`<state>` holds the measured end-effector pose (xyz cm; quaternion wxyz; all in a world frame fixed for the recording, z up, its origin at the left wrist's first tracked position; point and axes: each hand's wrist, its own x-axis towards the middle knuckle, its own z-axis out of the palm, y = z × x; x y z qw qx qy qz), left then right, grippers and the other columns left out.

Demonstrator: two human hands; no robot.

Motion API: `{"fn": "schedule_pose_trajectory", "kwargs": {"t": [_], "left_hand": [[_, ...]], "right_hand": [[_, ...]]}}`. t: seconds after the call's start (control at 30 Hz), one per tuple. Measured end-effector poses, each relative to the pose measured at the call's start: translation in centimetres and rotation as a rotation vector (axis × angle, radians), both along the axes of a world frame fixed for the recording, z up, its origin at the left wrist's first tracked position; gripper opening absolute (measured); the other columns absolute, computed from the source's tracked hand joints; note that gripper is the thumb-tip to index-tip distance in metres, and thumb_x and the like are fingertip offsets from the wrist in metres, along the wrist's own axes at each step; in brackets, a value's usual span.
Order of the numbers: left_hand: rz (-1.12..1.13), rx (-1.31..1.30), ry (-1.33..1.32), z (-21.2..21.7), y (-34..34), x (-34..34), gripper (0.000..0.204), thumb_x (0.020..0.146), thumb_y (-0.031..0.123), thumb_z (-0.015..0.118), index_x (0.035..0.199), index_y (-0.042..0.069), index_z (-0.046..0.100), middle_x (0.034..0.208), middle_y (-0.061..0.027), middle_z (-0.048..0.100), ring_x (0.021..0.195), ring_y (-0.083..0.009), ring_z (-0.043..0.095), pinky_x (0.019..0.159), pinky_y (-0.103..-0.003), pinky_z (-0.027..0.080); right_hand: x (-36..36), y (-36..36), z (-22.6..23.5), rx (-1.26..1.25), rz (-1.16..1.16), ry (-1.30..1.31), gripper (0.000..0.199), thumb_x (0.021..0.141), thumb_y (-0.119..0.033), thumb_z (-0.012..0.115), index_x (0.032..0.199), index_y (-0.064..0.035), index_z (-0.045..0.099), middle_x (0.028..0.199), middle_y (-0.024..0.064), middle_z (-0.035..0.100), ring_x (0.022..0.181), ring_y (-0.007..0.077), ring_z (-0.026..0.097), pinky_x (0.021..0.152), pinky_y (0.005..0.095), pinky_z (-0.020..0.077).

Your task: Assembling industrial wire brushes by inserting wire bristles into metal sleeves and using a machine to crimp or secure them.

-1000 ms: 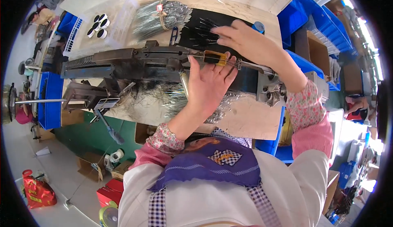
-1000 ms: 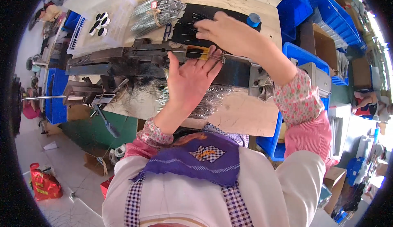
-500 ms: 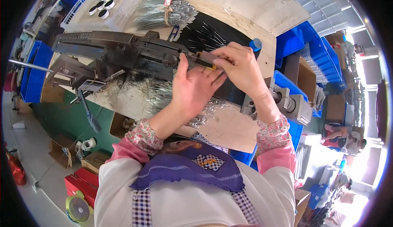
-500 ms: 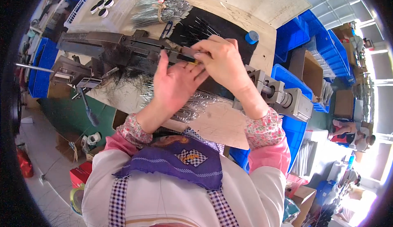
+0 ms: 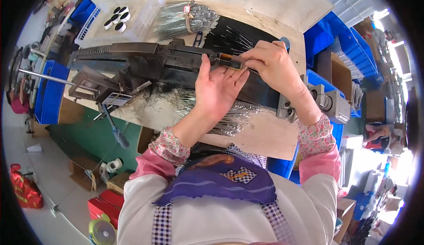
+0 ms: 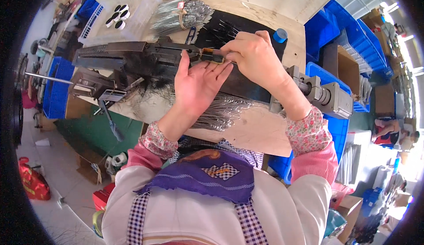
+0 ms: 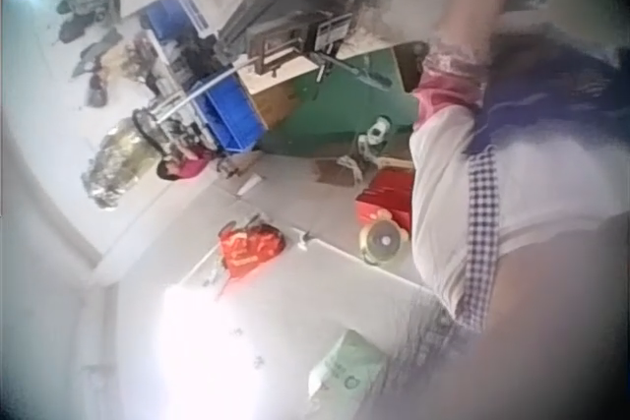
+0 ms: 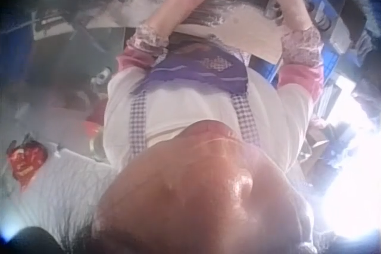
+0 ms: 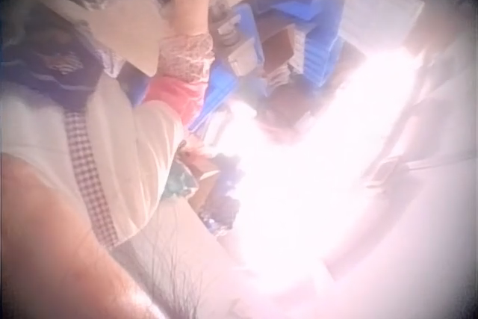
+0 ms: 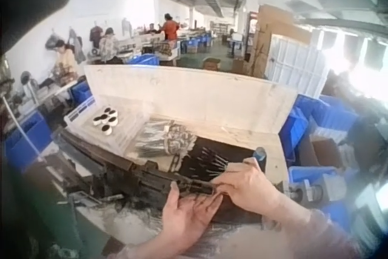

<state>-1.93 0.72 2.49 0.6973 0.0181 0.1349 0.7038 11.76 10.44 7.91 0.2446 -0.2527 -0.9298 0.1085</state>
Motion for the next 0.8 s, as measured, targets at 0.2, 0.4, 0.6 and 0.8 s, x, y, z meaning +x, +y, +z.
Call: {"fn": "schedule_pose_trajectory", "kwargs": {"t": [0.2, 0.4, 0.6, 0.8], "left_hand": [[-0.048, 0.106, -0.092, -0.8, -0.4, -0.2, 0.072, 0.095, 0.061, 0.033, 0.122, -0.004, 0.047, 0.122, -0.0141, 0.054, 0.120, -0.0263, 0.048, 0.109, -0.040, 0.032], [0.045, -0.038, 0.035, 0.8, -1.9, -0.3, 0.071, 0.097, 0.058, 0.030, 0.118, -0.007, 0.048, 0.128, -0.0188, 0.051, 0.128, -0.0306, 0.042, 0.112, -0.044, 0.026], [0.011, -0.013, 0.031, 0.9, -1.4, -0.9, 0.052, 0.097, 0.056, 0.036, 0.074, 0.010, 0.043, 0.087, -0.0030, 0.049, 0.104, -0.0208, 0.050, 0.104, -0.037, 0.031], [0.013, -0.070, 0.072, 2.3, -0.9, -1.1, 0.055, 0.098, 0.047, 0.039, 0.113, -0.004, 0.051, 0.113, -0.0121, 0.057, 0.110, -0.0246, 0.051, 0.105, -0.038, 0.035]], "right_hand": [[-2.0, -1.1, -0.9, 0.235, 0.118, 0.019, 0.022, 0.070, -0.009, 0.065, 0.091, -0.0162, 0.070, 0.075, -0.0002, 0.059, 0.078, 0.0175, 0.060, 0.080, 0.0358, 0.0396], [-1.1, -2.8, 2.1, -0.152, -0.102, 0.154, 0.020, 0.087, -0.013, 0.058, 0.105, -0.0038, 0.061, 0.076, 0.0120, 0.065, 0.063, 0.0310, 0.064, 0.055, 0.0349, 0.0504], [-2.5, -4.3, 0.6, 0.310, -0.044, -0.193, 0.032, 0.068, -0.008, 0.064, 0.097, 0.0051, 0.061, 0.062, 0.0079, 0.061, 0.059, 0.0244, 0.067, 0.049, 0.0321, 0.0509], [-2.6, -3.5, 0.5, 0.265, -0.044, -0.282, 0.030, 0.071, -0.002, 0.061, 0.100, 0.0028, 0.056, 0.068, 0.0138, 0.062, 0.064, 0.0314, 0.065, 0.052, 0.0388, 0.0509]]}}
